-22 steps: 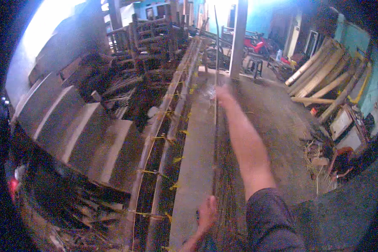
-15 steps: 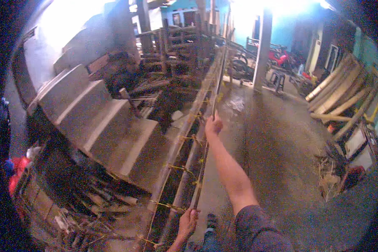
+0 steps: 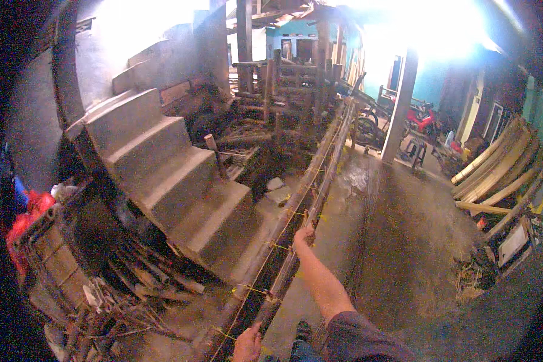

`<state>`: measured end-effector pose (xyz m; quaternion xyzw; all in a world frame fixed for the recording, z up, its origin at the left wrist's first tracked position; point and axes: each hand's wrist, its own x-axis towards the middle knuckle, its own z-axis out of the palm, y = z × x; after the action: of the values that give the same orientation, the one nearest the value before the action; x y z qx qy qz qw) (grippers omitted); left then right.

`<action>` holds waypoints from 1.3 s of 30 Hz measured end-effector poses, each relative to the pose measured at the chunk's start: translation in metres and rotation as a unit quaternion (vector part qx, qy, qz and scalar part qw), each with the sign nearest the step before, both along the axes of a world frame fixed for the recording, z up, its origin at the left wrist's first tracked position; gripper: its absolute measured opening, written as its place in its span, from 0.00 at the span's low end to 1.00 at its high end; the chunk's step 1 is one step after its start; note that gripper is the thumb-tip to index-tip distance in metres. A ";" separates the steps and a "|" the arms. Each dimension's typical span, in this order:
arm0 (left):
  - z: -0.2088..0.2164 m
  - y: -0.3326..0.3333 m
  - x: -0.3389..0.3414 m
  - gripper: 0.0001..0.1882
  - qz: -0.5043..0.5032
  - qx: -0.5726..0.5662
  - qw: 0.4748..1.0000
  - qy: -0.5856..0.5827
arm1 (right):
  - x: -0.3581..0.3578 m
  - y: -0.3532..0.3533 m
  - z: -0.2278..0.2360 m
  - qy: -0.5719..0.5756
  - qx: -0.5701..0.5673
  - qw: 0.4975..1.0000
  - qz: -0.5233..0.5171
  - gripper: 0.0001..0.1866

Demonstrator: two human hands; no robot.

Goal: The person ties yellow rope around a bundle of bamboo poles secured on a wooden rack. They repeatedly wrap and knot the rope at multiple points along the length of the poles, moving along the rack to reach different sections.

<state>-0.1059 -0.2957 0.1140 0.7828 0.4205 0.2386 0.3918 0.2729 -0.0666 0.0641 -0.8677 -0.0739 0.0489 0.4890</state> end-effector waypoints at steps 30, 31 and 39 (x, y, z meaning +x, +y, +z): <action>0.114 0.040 -0.148 0.20 0.099 -0.296 0.928 0.203 | -0.042 -0.355 -0.152 0.089 -0.309 0.922 0.218 0.14; 0.117 0.046 -0.141 0.20 0.120 -0.292 0.928 0.197 | -0.032 -0.394 -0.185 0.134 -0.347 0.908 0.192 0.13; 0.120 0.120 -0.017 0.21 0.301 -0.290 0.905 0.083 | 0.037 -0.457 -0.277 0.345 -0.370 0.861 0.046 0.07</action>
<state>-0.1229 -0.1757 0.2341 0.4879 0.7176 0.1464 0.4749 0.3101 -0.5238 -0.2128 -0.9083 0.0829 0.3911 0.1231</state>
